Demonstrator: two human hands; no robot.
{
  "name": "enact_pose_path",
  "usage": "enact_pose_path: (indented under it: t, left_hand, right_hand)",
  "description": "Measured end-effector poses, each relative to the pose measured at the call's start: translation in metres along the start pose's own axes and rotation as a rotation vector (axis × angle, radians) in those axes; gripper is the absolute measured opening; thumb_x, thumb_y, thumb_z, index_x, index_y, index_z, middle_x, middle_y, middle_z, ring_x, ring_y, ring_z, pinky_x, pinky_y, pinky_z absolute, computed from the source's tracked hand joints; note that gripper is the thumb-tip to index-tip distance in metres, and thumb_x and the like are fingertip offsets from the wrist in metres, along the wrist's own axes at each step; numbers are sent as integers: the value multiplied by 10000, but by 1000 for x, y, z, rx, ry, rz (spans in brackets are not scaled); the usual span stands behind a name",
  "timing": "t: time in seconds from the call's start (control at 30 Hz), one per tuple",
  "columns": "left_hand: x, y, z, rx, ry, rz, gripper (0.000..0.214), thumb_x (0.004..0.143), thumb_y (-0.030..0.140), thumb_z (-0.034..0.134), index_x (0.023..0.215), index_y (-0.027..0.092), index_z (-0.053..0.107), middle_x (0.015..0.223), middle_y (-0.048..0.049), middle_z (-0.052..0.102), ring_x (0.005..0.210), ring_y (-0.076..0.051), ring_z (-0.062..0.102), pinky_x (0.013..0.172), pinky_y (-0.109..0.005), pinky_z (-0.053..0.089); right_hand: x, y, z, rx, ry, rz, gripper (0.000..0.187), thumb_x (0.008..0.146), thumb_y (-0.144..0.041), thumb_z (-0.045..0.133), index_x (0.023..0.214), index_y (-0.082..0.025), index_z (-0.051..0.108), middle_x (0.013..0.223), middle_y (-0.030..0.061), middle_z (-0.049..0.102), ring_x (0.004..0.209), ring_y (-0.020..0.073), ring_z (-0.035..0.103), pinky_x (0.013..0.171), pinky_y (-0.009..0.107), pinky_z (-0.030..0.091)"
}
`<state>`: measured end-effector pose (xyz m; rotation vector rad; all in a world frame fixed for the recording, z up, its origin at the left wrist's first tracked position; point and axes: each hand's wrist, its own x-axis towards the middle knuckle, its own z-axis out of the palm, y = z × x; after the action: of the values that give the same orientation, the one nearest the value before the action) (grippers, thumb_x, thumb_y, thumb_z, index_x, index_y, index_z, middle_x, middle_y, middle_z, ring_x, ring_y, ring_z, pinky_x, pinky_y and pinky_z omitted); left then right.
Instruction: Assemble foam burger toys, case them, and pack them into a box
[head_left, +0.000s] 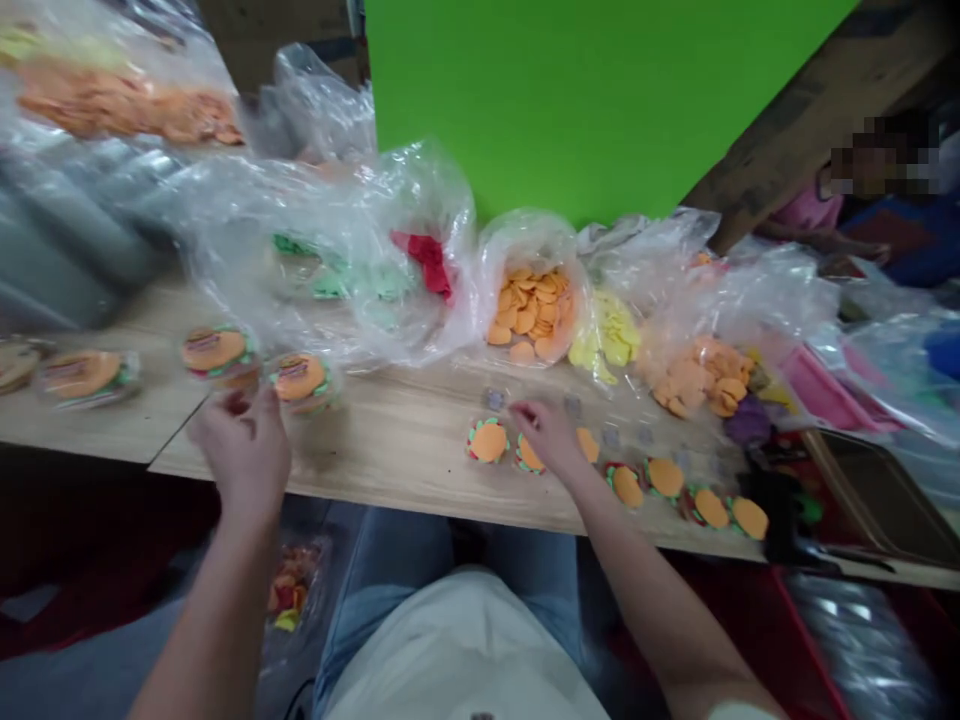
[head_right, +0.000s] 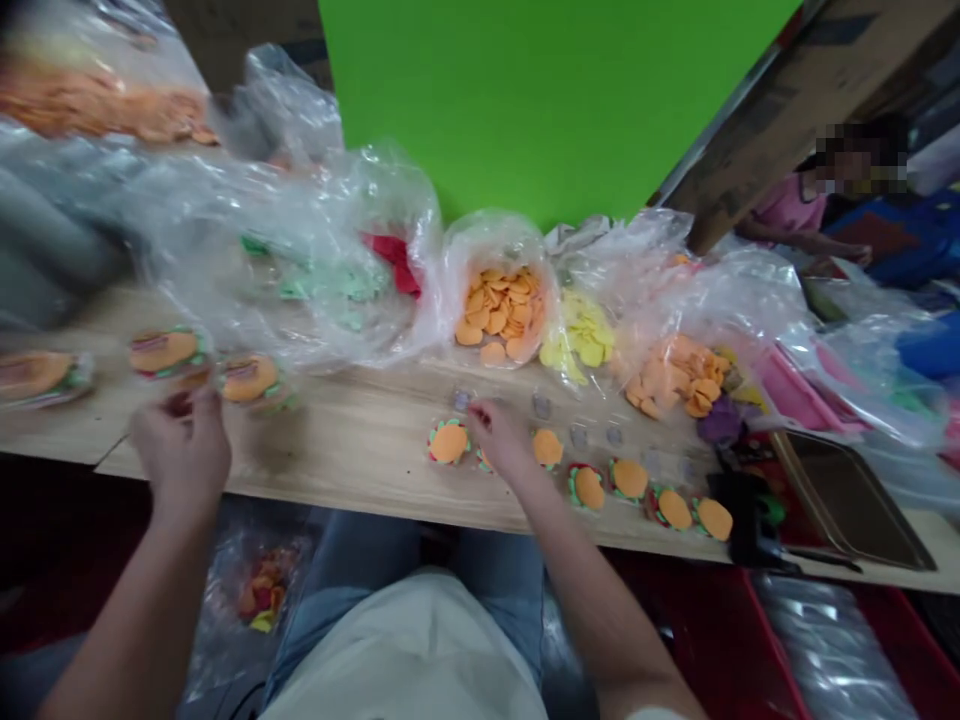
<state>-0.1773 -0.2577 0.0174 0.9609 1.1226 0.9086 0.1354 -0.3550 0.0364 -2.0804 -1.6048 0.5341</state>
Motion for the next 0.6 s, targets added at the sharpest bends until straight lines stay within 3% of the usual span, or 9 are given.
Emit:
enact_pose_path:
  t: [0.03,0.07,0.13,0.17,0.27,0.37,0.47,0.6]
  left_hand:
    - [-13,-11,13,42,154,16,289,856,515,409,900,237,472,650,44,540,692,-158,609,521,-271,412]
    - [-25,-23,29,66,214,9,275,819,481,504,943,237,472,672,50,551,627,-136,598,506,-254,421]
    - [-43,-47,67,81,118,-79,284,746,374,628,938,200,512,710,24,598,534,-124,588,486,-251,456]
    - [-48,-57,88,37,-2,-232,270,750,345,620,949,200,508,714,15,613,527,-129,602,503,-262,484]
    - [-45,-75,135,-18,-147,-385,167,782,283,574,891,174,511,652,-18,630,564,-153,644,522,-260,513]
    - [-34,-77,150,-44,-146,-393,99,799,251,551,786,174,490,617,-5,613,609,-134,657,566,-222,522]
    - [-26,-73,144,-41,-124,-393,114,781,223,573,739,169,482,598,16,597,555,-98,628,560,-191,518]
    - [-24,-70,135,-26,-116,-392,147,741,240,625,725,161,502,564,23,578,519,-94,603,540,-191,513]
  right_hand:
    - [20,6,-6,-161,62,-42,209,852,-228,481,932,-136,650,902,87,663,842,189,570,785,318,417]
    - [39,12,-9,-298,72,-96,206,848,-205,487,950,-121,645,936,107,657,895,203,555,831,330,392]
    - [72,17,-8,-442,21,-172,183,826,-173,521,933,-107,654,931,133,653,925,220,536,860,340,360]
    - [84,17,-5,-464,-12,-196,167,815,-159,536,908,-105,663,911,138,653,922,224,532,856,339,356]
    - [97,11,0,-449,-51,-229,151,815,-155,541,844,-120,685,866,122,649,906,219,526,854,333,356]
    - [74,3,-6,-391,-14,-271,213,867,-229,488,899,-155,685,905,98,629,939,207,515,887,334,361]
    - [20,0,-9,-276,41,-335,276,888,-245,440,1073,-176,632,1125,116,567,1077,211,479,922,341,386]
    - [-60,3,21,-247,-6,-431,484,872,-159,388,1354,-119,361,1440,162,277,1336,268,223,1042,448,302]
